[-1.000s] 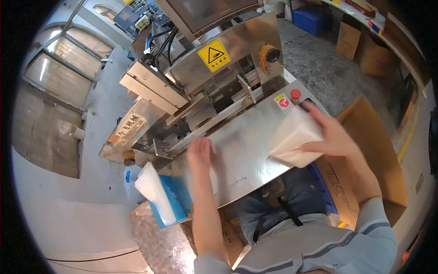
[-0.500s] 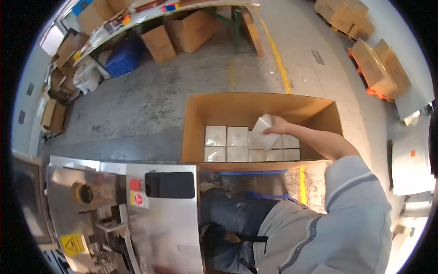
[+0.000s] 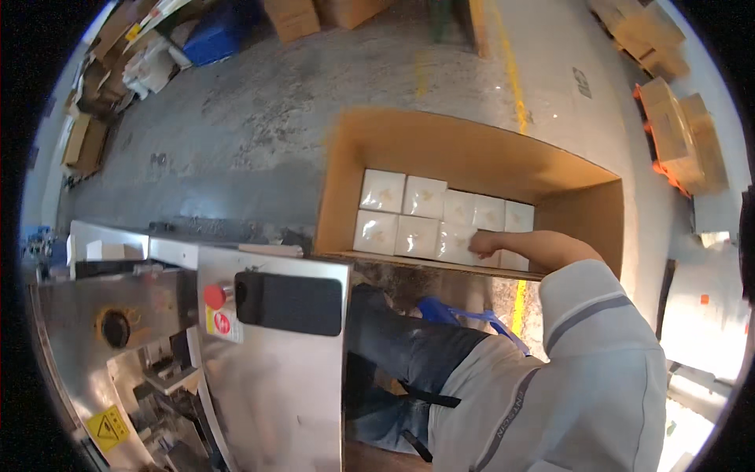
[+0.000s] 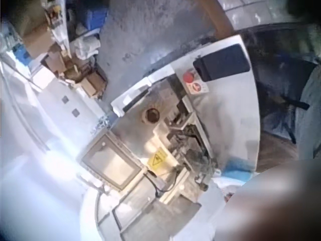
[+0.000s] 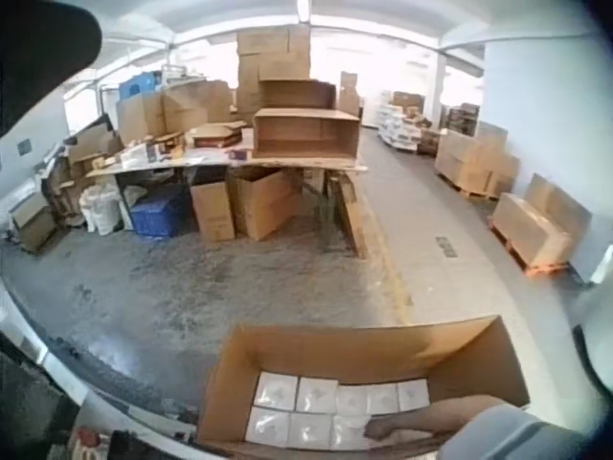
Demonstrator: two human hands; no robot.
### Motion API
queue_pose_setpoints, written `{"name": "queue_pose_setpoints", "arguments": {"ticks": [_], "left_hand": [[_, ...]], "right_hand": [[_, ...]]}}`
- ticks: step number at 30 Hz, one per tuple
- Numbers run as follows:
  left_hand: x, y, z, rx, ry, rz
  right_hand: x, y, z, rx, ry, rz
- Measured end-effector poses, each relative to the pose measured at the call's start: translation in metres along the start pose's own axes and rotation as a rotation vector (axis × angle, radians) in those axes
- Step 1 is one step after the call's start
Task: Wrapping small white boxes with plastic film using a machine and placing them into a shipping box.
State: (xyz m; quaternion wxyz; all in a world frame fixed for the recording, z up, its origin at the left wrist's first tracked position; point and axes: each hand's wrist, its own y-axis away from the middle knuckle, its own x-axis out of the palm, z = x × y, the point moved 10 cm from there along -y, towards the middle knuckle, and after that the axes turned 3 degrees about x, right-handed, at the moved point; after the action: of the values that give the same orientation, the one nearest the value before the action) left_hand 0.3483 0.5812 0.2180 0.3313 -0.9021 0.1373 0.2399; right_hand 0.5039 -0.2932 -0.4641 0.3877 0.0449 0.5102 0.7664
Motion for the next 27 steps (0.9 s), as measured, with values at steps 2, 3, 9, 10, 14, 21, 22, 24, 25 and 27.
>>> {"name": "queue_pose_setpoints", "arguments": {"ticks": [2,3,9,10,14,21,22,24,25,27], "left_hand": [[0.11,0.013,0.068,0.065,0.05,0.2],[0.104,0.015,0.083,0.131,-0.004,0.226],[-0.055,-0.027,0.184,0.296,-0.362,0.314],[-0.064,-0.035,0.237,-0.324,0.157,0.281],[0.054,-0.044,0.153,-0.329,0.112,0.271],[0.0,-0.054,0.151,-0.06,-0.121,0.033],[-0.004,-0.05,0.146,-0.07,-0.11,0.017],[-0.005,-0.041,0.095,0.015,-0.221,-0.113],[-0.007,-0.043,0.099,0.005,-0.21,-0.132],[-0.027,-0.048,0.081,0.169,-0.125,-0.232]], "right_hand": [[-0.008,-0.001,-0.07,-0.022,0.569,0.04],[-0.016,-0.003,-0.052,0.012,0.584,-0.128],[-0.129,0.102,0.112,-0.186,-0.071,-0.214],[-0.139,0.102,0.117,-0.204,-0.266,-0.231],[-0.196,0.164,0.154,-0.364,0.03,-0.369],[-0.215,0.255,0.295,-0.496,0.105,-0.567],[-0.212,0.269,0.317,-0.51,0.119,-0.575],[-0.211,0.302,0.357,-0.535,0.097,-0.561],[-0.209,0.31,0.377,-0.552,0.111,-0.571],[-0.203,0.329,0.422,-0.651,0.058,-0.591]]}}
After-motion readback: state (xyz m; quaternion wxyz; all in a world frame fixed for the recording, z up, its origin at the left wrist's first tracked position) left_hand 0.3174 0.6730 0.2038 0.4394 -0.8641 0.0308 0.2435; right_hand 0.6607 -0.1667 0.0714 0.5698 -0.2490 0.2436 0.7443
